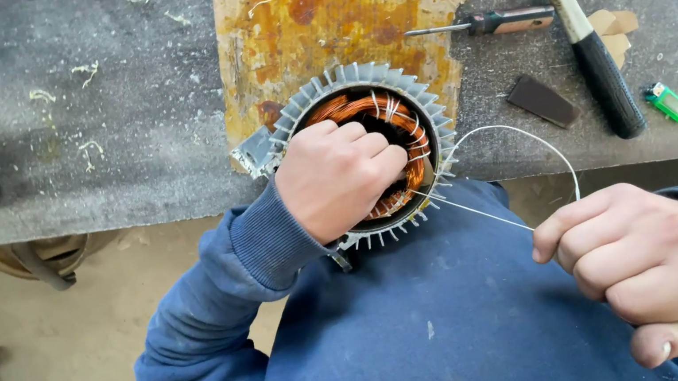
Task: The person is working on a motor stator, using a white string to tie and secure the copper windings. They use a hammer to tap the windings into place and a screwdriver to adjust the coils. The person also picks up a small black object from the floor and continues to manipulate the windings with their hands.
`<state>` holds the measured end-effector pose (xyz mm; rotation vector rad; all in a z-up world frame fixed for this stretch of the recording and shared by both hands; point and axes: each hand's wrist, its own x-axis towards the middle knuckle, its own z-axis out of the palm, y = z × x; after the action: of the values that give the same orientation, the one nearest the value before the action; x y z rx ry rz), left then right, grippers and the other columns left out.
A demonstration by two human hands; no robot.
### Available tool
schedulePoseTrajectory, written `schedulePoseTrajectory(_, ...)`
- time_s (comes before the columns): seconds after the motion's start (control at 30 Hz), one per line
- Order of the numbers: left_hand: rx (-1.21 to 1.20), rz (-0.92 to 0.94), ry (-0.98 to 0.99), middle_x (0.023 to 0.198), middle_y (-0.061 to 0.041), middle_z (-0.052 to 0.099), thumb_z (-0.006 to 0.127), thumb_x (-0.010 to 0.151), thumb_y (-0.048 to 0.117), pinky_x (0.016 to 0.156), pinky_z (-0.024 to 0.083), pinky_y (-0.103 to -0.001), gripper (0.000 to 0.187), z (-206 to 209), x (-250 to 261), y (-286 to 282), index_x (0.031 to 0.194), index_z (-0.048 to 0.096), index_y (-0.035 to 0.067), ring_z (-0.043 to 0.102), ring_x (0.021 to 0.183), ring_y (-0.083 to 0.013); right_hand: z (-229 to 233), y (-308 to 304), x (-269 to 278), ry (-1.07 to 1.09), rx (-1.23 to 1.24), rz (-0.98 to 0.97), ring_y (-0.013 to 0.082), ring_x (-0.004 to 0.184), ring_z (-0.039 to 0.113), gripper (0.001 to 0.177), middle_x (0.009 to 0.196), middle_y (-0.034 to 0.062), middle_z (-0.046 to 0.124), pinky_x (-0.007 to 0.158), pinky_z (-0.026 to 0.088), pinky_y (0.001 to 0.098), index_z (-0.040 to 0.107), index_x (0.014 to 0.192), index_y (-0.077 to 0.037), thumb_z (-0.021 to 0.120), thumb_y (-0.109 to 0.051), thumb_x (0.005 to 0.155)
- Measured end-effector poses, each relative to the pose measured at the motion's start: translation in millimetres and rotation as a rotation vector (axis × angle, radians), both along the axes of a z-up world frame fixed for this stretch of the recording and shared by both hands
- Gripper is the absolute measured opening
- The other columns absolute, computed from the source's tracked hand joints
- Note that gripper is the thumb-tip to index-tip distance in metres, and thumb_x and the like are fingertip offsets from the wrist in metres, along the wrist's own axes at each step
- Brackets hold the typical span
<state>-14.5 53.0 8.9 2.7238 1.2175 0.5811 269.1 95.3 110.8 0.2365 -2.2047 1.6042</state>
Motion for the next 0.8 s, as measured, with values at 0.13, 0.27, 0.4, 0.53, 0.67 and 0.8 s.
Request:
schedulePoseTrajectory(0.13,0.127,-0.047,-0.004,0.068,0.004,0.051,0.067,0.095,0.009,0.057,0.038,-0.033,0.03,7,-2,13,0.072,0.053,0.022,0.052,0.06,-0.0191,-6,-6,1,0.027,-0.027,-0.067,0.0253,0.047,0.046,0.054,0.062,0.0048,0.046,0.073,0.063,0.0431,0.043,0.062,-0.015,0.04,-0.034,0.112)
schedulePoseTrajectory(0.27,0.391,-0.121,0.027,0.079,0.005,0.051,0.057,0.103,0.009,0.061,0.034,-0.029,0.026,34,-2,46,0.081,0.056,0.024,0.048,0.067,-0.0146,-5,-7,-2,0.029,-0.038,-0.084,0.0249,0.048,0.048,0.054,0.062,0.0042,0.047,0.072,0.063,0.0424,0.043,0.062,-0.015,0.04,-0.035,0.111)
schedulePoseTrajectory(0.4,0.505,-0.406,0.022,0.108,0.004,0.062,0.054,0.108,0.02,0.085,0.047,-0.029,0.008,29,8,74,0.104,0.058,0.026,0.057,0.1,-0.0146,-3,-6,-5,0.043,-0.022,-0.093,0.0233,0.046,0.047,0.053,0.062,0.0029,0.047,0.071,0.064,0.0416,0.044,0.062,-0.015,0.041,-0.036,0.111)
schedulePoseTrajectory(0.53,-0.012,-0.619,0.102,0.117,0.002,0.07,0.082,0.066,0.071,0.075,0.05,-0.04,0.081,-9,12,98,0.126,0.057,0.024,0.067,0.092,-0.0236,-6,-7,-3,0.041,-0.03,-0.1,0.0242,0.044,0.038,0.053,0.058,0.0031,0.041,0.065,0.06,0.0402,0.041,0.061,-0.015,0.043,-0.035,0.11)
schedulePoseTrajectory(0.67,-0.058,-0.596,0.114,0.107,0.002,0.067,0.086,0.067,0.062,0.07,0.054,-0.04,0.087,0,13,93,0.136,0.054,0.021,0.066,0.088,-0.0229,-12,-8,2,0.049,-0.051,-0.111,0.0252,0.044,0.034,0.053,0.057,0.004,0.033,0.061,0.056,0.0398,0.039,0.06,-0.014,0.043,-0.034,0.109)
schedulePoseTrajectory(0.8,-0.01,-0.551,0.1,0.094,0.003,0.065,0.084,0.07,0.065,0.061,0.054,-0.036,0.062,0,12,89,0.107,0.058,0.023,0.065,0.078,-0.0202,-14,-5,1,0.058,-0.052,-0.103,0.0251,0.044,0.033,0.053,0.057,0.0042,0.033,0.061,0.056,0.0391,0.038,0.06,-0.014,0.044,-0.034,0.109)
